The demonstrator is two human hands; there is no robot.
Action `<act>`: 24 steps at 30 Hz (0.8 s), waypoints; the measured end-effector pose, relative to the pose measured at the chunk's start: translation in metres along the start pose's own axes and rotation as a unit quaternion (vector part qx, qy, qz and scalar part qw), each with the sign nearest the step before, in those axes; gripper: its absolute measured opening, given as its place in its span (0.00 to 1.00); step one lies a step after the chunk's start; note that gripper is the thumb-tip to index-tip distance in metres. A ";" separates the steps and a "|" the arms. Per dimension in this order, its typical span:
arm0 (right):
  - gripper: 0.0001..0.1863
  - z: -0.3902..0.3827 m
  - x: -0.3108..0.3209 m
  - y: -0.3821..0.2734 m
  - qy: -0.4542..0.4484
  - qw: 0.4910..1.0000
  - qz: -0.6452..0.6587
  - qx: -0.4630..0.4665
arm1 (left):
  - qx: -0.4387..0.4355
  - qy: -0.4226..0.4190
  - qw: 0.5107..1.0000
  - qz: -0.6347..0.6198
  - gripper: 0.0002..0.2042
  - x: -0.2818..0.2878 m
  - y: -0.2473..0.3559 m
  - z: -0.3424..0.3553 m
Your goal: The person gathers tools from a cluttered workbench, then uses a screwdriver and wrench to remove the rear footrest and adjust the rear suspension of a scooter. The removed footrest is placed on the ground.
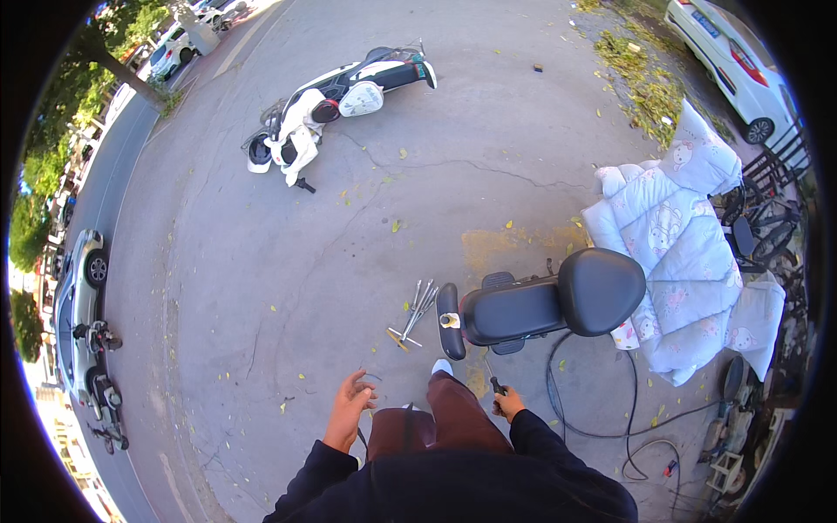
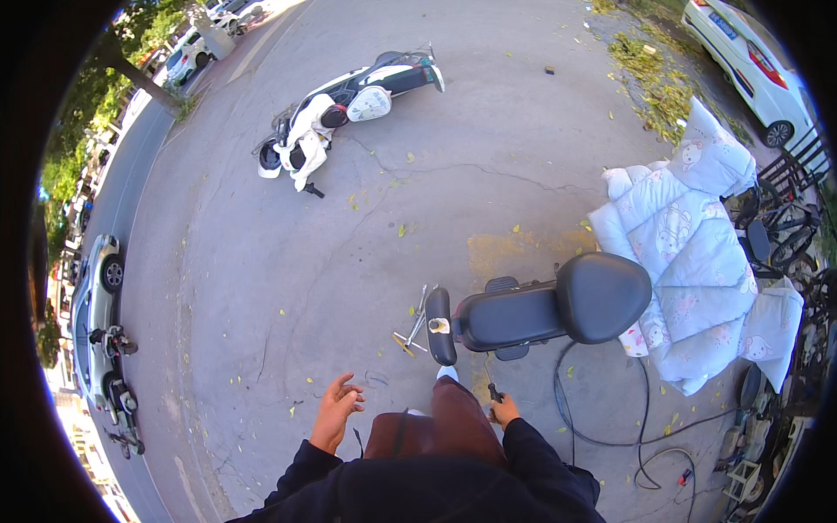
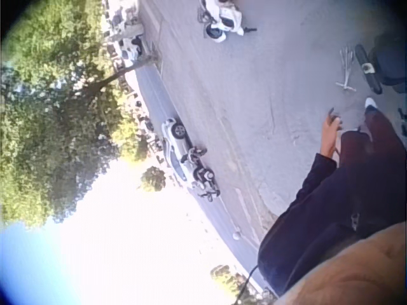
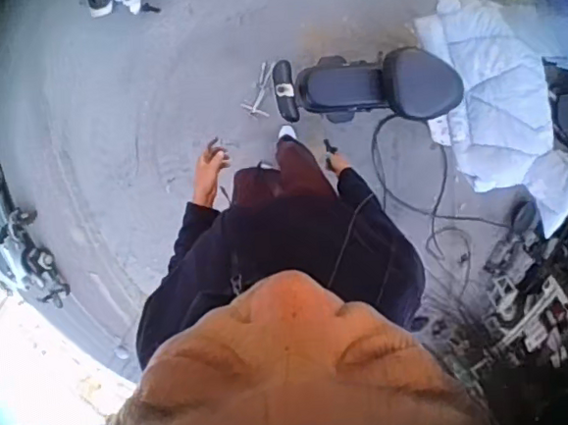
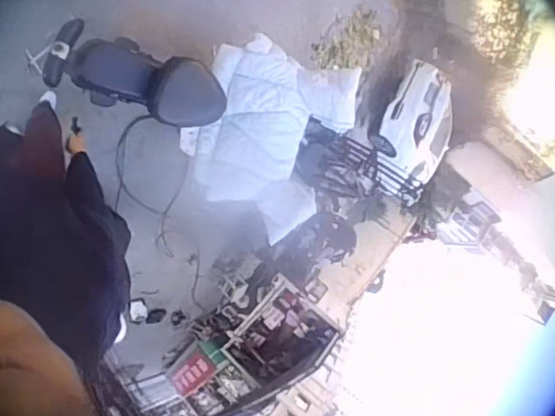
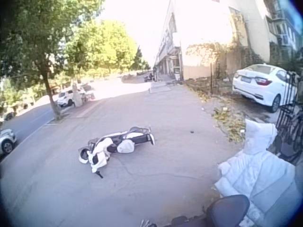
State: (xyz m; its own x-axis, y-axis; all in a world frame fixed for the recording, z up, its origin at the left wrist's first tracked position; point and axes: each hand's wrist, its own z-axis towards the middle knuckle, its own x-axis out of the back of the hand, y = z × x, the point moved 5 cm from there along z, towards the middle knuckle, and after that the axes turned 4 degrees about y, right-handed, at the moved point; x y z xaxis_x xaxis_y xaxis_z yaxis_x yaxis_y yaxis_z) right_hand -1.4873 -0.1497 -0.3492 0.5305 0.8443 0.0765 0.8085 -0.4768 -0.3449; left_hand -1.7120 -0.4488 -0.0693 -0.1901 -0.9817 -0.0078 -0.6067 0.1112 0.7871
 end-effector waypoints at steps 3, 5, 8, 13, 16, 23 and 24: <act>0.22 -0.005 -0.019 0.027 0.033 0.990 0.137 -0.028 | 0.033 -0.068 0.995 0.058 0.24 0.001 0.005 0.044; 0.22 -0.014 -0.028 0.050 0.067 0.960 0.270 -0.023 | 0.010 -0.135 0.985 0.104 0.25 -0.013 0.004 0.076; 0.19 -0.022 -0.040 0.076 0.111 0.906 0.407 0.017 | -0.063 -0.225 0.959 0.160 0.28 -0.047 -0.001 0.127; 0.15 -0.007 -0.062 0.107 0.139 0.864 0.483 0.025 | -0.338 -0.258 0.885 0.189 0.27 -0.118 0.012 0.198; 0.13 0.034 -0.069 0.125 0.158 0.856 0.491 0.033 | -0.485 -0.255 0.820 0.169 0.23 -0.154 0.016 0.214; 0.20 0.173 -0.014 0.165 0.232 0.895 0.354 0.143 | -0.537 -0.268 0.798 -0.052 0.17 -0.189 -0.006 0.212; 0.21 0.187 -0.002 0.167 0.255 0.900 0.307 0.175 | -0.537 -0.254 0.804 -0.029 0.16 -0.186 -0.009 0.210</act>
State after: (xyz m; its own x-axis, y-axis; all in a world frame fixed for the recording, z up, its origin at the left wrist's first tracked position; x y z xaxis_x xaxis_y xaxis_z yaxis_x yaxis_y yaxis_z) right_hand -1.4007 -0.1856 -0.5818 0.9700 0.1829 0.1604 0.2410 -0.6332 -0.7355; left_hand -1.8329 -0.2346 -0.2045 -0.6414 -0.7605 -0.1011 0.3375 -0.3980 0.8530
